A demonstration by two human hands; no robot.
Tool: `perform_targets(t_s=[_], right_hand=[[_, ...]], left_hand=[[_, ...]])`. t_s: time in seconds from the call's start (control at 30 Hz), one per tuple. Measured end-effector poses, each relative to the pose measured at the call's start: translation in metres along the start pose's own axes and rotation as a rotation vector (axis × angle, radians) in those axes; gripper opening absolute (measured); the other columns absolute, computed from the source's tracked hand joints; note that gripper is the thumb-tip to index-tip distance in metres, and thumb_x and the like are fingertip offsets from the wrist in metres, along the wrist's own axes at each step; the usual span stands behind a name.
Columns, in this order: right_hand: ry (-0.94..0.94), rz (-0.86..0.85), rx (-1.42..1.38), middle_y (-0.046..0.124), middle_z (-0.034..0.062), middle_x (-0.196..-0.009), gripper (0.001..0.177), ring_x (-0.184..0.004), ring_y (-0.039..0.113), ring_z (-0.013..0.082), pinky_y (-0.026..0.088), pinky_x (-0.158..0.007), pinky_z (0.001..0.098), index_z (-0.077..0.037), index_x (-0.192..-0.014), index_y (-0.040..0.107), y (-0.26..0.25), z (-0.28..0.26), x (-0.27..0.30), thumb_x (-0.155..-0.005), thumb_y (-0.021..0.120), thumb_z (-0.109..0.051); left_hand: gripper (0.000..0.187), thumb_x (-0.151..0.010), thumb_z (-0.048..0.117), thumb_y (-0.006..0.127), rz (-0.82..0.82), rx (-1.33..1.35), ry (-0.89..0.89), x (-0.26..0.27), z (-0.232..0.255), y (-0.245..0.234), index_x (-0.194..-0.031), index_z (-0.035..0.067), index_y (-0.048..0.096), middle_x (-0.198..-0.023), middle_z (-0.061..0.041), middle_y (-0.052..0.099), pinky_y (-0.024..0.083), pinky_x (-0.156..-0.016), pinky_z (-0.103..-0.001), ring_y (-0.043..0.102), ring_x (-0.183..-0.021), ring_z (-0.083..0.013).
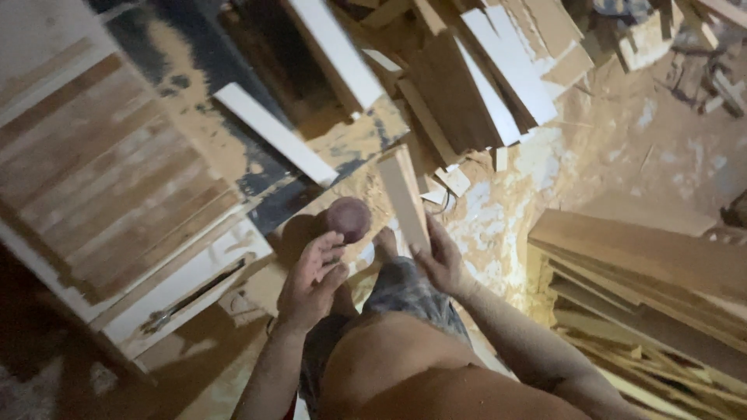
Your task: The person stacks thin wooden planks on a table saw, arranging them into a neat pile. They pick up individual planks from the floor and the table surface, aligning them carefully with the existing stack.
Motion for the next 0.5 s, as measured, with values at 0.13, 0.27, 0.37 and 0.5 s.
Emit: perform_targets(t_s=[0.13, 0.27, 0.37, 0.5], right_hand=[[0.250, 0.124, 0.120, 0.040, 0.0456, -0.170, 0.087, -0.157, 0.037, 0.0632, 0.032, -0.129, 0.0682, 0.011, -0.175, 0.031, -0.061, 0.080, 0.011, -0.111, 0.074, -0.028], [0.351, -0.020, 0.382, 0.064, 0.0407, -0.143, 0.085, -0.137, 0.061, 0.0614, 0.049, -0.114, 0.0681, 0.006, -0.173, 0.040, -0.086, 0.128, -0.005, -0.110, 0.074, -0.039], [0.295, -0.026, 0.455, 0.059, 0.0418, -0.147, 0.087, -0.140, 0.057, 0.0641, 0.050, -0.116, 0.0670, 0.004, -0.175, 0.038, -0.068, 0.134, -0.045, -0.110, 0.073, -0.044], [0.346, 0.032, 0.499, 0.056, 0.0370, -0.153, 0.086, -0.144, 0.058, 0.0585, 0.053, -0.116, 0.0662, 0.003, -0.176, 0.034, -0.052, 0.172, -0.099, -0.112, 0.069, -0.043]], left_hand=[[0.068, -0.106, 0.027, 0.077, -0.033, -0.028, -0.220, 0.003, -0.035, 0.039, -0.160, -0.006, 0.050, -0.145, -0.028, 0.063, 0.053, -0.115, -0.062, 0.067, -0.135, -0.0440], [0.054, -0.108, 0.031, 0.079, -0.060, 0.008, -0.302, -0.015, -0.111, 0.111, -0.148, -0.002, 0.063, -0.138, -0.029, 0.066, 0.058, -0.109, -0.058, 0.069, -0.131, -0.0403], [0.055, -0.103, 0.041, 0.084, 0.126, -0.139, -0.446, -0.053, -0.120, 0.150, -0.137, 0.001, 0.069, -0.132, -0.023, 0.072, 0.054, -0.111, -0.058, 0.071, -0.130, -0.0421], [0.083, -0.109, 0.074, 0.060, 0.225, -0.364, -0.593, -0.148, -0.167, 0.161, -0.162, 0.010, 0.058, -0.159, -0.021, 0.066, 0.051, -0.121, -0.057, 0.065, -0.148, -0.0414]])
Point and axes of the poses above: each hand's wrist, its own x-axis away from the middle knuckle, its own y-axis out of the palm, z = x × y, the point moved 4 cm from there along -x, towards the middle knuckle
